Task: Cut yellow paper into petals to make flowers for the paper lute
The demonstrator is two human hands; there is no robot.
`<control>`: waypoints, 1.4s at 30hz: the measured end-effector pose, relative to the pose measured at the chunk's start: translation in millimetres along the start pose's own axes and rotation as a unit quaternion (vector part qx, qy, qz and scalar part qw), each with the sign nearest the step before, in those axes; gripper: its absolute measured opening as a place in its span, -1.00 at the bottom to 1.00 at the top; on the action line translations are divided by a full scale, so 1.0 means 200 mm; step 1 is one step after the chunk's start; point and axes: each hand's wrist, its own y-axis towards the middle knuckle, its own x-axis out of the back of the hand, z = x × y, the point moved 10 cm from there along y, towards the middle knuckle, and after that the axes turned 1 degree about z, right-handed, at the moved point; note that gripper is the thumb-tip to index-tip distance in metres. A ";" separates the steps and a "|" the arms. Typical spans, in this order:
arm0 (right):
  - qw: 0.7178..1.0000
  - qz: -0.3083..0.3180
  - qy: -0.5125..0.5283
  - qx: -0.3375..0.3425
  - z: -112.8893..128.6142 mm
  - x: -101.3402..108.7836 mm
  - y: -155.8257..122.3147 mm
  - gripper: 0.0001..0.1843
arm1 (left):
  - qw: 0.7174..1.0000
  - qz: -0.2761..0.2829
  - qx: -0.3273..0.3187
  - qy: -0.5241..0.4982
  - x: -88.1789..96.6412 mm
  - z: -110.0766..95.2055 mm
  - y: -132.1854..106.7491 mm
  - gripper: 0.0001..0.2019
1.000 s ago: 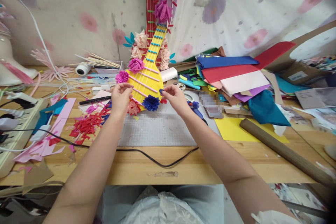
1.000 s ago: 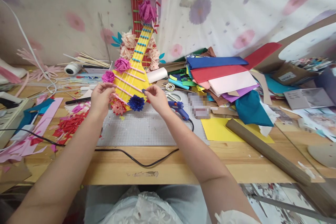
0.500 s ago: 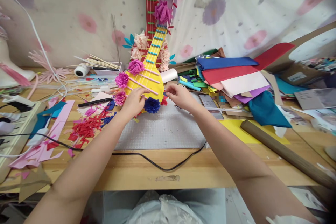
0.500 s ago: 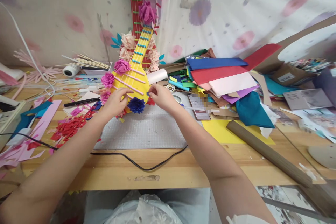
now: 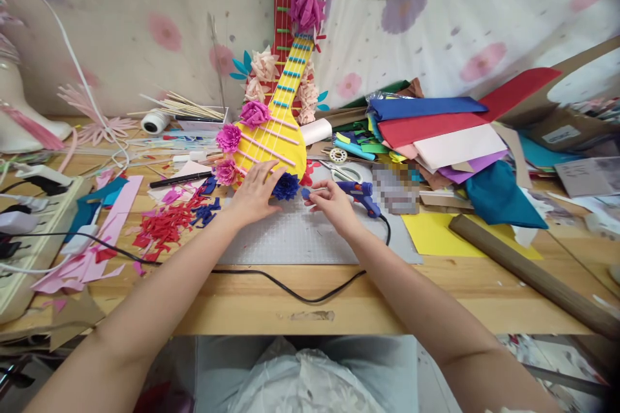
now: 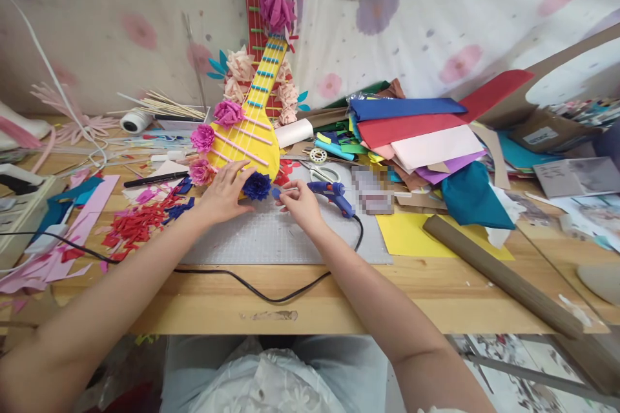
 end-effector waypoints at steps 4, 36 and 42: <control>0.996 -0.016 0.066 -0.061 -0.09 0.01 -0.05 -0.72 | 1.000 -0.023 -0.011 0.003 -0.03 -0.02 0.02 -0.22; 0.955 -0.105 0.227 -0.160 -0.26 -0.27 -0.04 -0.70 | 0.999 0.033 -0.016 -0.034 0.02 0.08 0.19 -0.22; 0.962 -0.127 0.207 -0.122 -0.27 -0.26 -0.03 -0.70 | 0.999 0.036 -0.020 -0.036 0.02 0.09 0.19 -0.21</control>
